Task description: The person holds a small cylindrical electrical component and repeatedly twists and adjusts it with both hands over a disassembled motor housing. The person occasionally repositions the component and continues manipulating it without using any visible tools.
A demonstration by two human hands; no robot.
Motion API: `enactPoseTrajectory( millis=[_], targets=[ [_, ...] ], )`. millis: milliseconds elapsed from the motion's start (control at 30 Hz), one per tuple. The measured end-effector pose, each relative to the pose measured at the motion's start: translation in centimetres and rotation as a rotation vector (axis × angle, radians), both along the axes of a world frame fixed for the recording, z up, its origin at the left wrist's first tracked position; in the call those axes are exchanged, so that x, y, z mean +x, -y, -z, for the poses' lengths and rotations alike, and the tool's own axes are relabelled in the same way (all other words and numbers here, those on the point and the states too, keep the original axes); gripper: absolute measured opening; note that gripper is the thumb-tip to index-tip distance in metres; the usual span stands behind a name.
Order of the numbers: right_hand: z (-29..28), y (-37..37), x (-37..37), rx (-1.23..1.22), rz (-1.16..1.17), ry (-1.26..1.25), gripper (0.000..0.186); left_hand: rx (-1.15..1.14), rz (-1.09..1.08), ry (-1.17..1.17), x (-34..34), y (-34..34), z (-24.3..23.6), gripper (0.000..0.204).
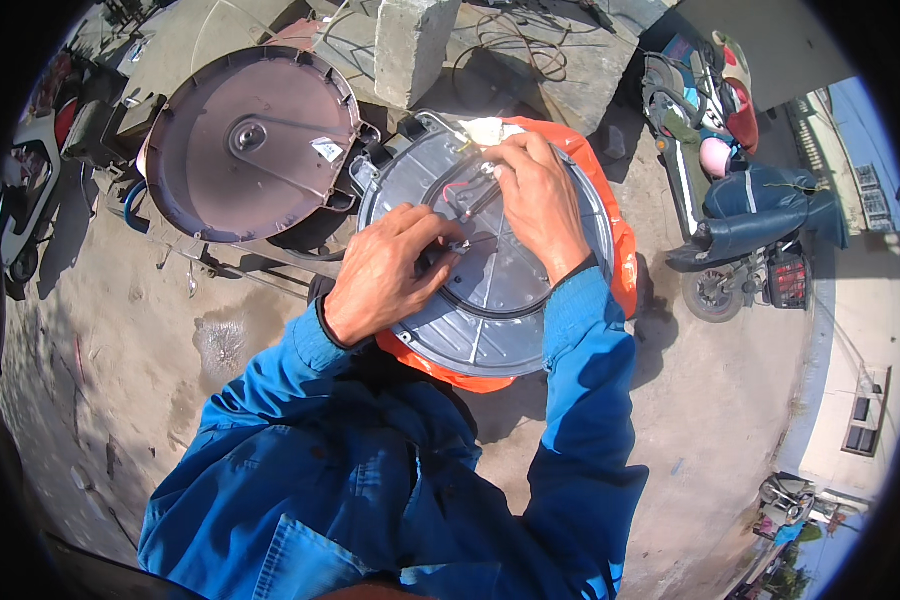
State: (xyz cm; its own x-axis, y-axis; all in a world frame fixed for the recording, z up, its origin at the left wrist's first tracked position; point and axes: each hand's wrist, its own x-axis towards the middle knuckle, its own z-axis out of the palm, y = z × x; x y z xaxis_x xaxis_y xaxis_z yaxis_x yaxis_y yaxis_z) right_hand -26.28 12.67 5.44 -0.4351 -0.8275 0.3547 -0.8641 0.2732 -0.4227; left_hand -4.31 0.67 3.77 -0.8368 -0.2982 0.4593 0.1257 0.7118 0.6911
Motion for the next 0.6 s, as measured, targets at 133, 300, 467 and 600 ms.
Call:
enactPoseTrajectory(
  millis=[133, 300, 467, 600],
  targets=[
    [0.14, -0.08, 0.2, -0.007, 0.008, 0.039, 0.022, 0.005, -0.005, -0.001, 0.07, 0.02, 0.28, 0.028],
    [0.03, 0.09, 0.65, 0.028, 0.01, 0.034, 0.022, 0.012, -0.013, -0.02, 0.01, 0.0, 0.78, 0.027],
    [0.21, 0.21, 0.65, 0.042, -0.007, 0.011, 0.022, 0.005, 0.002, -0.054, 0.05, 0.27, 0.87, 0.028],
    [0.34, 0.44, 0.73, 0.063, 0.0, -0.02, 0.019, 0.004, 0.013, -0.063, -0.04, 0.4, 0.9, 0.029]
  ],
)
